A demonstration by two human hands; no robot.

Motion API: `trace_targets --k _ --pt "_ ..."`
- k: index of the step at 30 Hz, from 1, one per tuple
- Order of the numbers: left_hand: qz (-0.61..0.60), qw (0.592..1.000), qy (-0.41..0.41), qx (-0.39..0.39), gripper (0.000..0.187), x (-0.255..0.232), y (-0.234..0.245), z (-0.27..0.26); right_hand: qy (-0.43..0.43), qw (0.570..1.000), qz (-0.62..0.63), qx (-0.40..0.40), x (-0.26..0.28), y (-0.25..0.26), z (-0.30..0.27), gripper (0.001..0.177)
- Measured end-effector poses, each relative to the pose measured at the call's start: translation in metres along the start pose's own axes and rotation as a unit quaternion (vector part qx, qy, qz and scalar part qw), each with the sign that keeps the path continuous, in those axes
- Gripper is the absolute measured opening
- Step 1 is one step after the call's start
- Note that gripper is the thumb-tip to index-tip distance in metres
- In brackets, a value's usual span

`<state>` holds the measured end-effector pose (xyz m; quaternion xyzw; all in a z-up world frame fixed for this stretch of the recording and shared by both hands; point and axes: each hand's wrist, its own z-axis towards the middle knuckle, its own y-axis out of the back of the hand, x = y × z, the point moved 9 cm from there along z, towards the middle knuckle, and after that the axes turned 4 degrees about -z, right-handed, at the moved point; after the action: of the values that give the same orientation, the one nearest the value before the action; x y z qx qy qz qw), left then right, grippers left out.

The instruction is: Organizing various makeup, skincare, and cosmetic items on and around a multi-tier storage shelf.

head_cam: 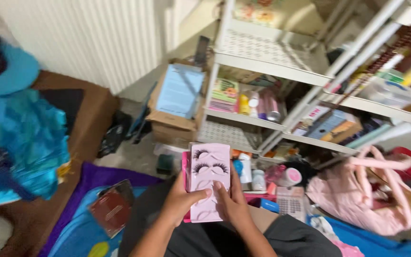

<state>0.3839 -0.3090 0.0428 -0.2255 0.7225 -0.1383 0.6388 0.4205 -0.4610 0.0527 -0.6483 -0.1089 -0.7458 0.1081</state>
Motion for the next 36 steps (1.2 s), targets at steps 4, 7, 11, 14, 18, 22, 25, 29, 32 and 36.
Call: trace_targets --k 4,7,11,14,18,22,25,29,32,36 --pt "0.017 1.000 0.014 0.019 0.081 0.019 -0.054 0.016 0.014 0.996 -0.060 -0.067 -0.004 0.072 -0.012 0.083" --pt "0.023 0.998 0.023 0.057 0.085 0.030 -0.086 0.024 -0.159 0.981 0.085 -0.071 -0.042 0.101 -0.030 0.073" --pt "0.119 0.987 0.063 0.086 0.081 0.032 -0.109 0.035 -0.163 0.969 0.182 -0.030 -0.026 0.106 -0.029 0.058" --pt "0.149 0.981 0.064 0.105 0.073 0.033 -0.113 0.053 -0.159 0.964 0.205 -0.053 -0.025 0.115 -0.018 0.056" --pt "0.198 0.977 0.071 0.027 0.065 0.051 -0.074 0.098 -0.191 0.951 0.216 -0.112 -0.024 0.132 0.014 0.055" --pt "0.120 0.992 0.012 0.024 0.054 0.033 -0.054 0.135 -0.229 0.952 0.130 -0.155 -0.001 0.154 0.076 0.057" --pt "0.132 0.991 0.001 -0.002 0.050 0.005 -0.040 0.147 -0.271 0.943 0.141 -0.134 0.008 0.157 0.142 0.060" --pt "0.115 0.991 -0.063 -0.039 0.045 -0.024 -0.028 0.160 -0.194 0.973 0.063 -0.106 0.008 0.164 0.242 0.065" --pt "0.284 0.947 -0.122 -0.090 0.043 -0.079 -0.041 0.155 -0.159 0.977 0.067 -0.126 -0.015 0.164 0.318 0.067" --pt "0.458 0.859 -0.196 -0.116 0.041 -0.135 -0.064 0.161 -0.041 0.994 0.039 -0.093 -0.008 0.143 0.388 0.062"
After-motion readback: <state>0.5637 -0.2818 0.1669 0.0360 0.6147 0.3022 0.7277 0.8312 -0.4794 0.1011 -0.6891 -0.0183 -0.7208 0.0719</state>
